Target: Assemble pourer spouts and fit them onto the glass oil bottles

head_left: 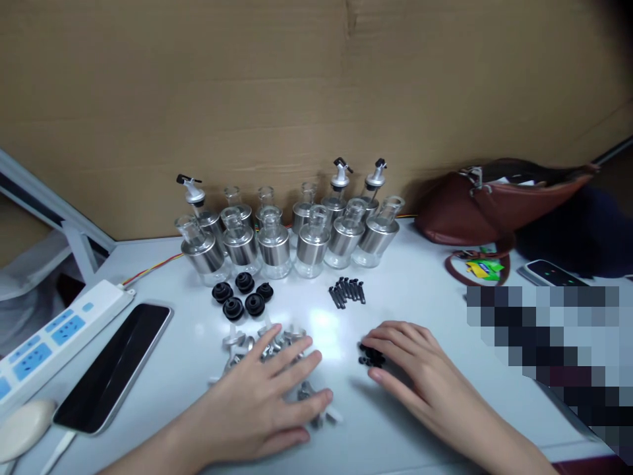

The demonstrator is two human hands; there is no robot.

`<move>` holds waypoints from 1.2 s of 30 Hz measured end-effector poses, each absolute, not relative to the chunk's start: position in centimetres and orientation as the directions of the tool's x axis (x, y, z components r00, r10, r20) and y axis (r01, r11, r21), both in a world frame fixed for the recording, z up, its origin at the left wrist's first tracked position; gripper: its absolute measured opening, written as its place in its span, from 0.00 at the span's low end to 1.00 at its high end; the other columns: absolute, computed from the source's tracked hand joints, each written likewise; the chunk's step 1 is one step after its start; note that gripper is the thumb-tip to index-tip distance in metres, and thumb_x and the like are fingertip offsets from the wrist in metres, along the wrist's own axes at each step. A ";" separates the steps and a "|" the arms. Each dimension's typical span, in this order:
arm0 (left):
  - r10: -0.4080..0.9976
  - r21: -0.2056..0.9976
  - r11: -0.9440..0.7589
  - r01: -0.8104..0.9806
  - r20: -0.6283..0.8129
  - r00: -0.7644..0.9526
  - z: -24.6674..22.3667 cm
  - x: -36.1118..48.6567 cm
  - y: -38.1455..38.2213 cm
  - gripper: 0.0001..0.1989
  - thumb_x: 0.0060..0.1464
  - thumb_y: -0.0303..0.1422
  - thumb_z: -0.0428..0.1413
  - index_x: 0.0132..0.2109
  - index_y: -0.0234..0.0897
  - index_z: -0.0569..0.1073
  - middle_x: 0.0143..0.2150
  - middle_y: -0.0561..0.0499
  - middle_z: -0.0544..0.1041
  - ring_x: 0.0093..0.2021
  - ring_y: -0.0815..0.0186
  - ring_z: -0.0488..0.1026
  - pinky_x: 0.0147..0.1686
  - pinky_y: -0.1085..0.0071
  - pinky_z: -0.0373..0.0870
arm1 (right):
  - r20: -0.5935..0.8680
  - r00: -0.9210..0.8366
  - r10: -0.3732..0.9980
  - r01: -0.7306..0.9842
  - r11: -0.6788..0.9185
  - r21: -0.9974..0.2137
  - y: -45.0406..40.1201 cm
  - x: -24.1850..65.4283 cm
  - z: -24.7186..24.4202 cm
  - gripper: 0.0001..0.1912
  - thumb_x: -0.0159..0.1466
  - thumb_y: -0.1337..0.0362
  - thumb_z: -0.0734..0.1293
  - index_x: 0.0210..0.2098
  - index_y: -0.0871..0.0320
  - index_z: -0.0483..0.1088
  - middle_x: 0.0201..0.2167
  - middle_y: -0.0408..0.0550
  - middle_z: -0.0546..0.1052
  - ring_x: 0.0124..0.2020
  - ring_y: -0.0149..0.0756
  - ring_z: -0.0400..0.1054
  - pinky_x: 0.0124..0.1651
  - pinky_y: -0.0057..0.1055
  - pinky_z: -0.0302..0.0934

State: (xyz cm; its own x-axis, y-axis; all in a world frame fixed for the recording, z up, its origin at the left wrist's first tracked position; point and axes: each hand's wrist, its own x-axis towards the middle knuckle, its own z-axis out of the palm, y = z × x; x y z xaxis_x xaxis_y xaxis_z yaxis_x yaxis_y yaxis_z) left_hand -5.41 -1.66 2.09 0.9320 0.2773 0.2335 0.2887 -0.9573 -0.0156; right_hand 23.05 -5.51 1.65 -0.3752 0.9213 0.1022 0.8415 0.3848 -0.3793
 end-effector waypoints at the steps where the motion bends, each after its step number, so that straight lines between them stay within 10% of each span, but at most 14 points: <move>1: 0.259 -0.031 -0.961 0.276 0.262 0.930 1.9 -5.3 -1.9 0.17 0.63 0.42 0.49 0.57 0.45 0.67 0.59 0.48 0.70 0.63 0.56 0.61 0.65 0.48 0.44 | 0.099 -0.379 0.920 0.840 0.386 -0.382 -5.3 23.0 1.6 0.15 0.68 0.56 0.60 0.48 0.56 0.71 0.45 0.53 0.76 0.50 0.49 0.66 0.51 0.50 0.58; 13: 0.122 -0.099 -0.979 0.177 0.413 0.903 0.5 -4.3 -3.2 0.15 0.59 0.30 0.54 0.53 0.46 0.69 0.50 0.49 0.76 0.52 0.61 0.70 0.57 0.50 0.63 | 0.082 -0.394 0.915 0.826 0.392 -0.405 -4.9 23.6 1.5 0.14 0.68 0.56 0.61 0.48 0.54 0.71 0.45 0.53 0.76 0.49 0.46 0.67 0.50 0.46 0.62; 36: 0.169 -0.112 -0.965 0.235 0.417 0.893 0.3 -5.0 -2.1 0.03 0.60 0.27 0.53 0.38 0.36 0.71 0.54 0.47 0.75 0.49 0.62 0.72 0.59 0.60 0.61 | 0.109 -0.321 0.941 0.820 0.333 -0.466 -4.3 24.3 0.9 0.15 0.67 0.57 0.60 0.49 0.52 0.73 0.45 0.52 0.74 0.48 0.43 0.69 0.50 0.42 0.68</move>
State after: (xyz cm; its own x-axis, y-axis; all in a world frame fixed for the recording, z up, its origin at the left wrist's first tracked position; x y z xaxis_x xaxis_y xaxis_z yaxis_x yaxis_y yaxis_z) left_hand -4.99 -2.10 0.29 0.8933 0.1690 0.4165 0.2351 -0.9655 -0.1124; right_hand 24.27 -4.33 0.89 -0.3205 0.9409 0.1092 0.8197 0.3333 -0.4659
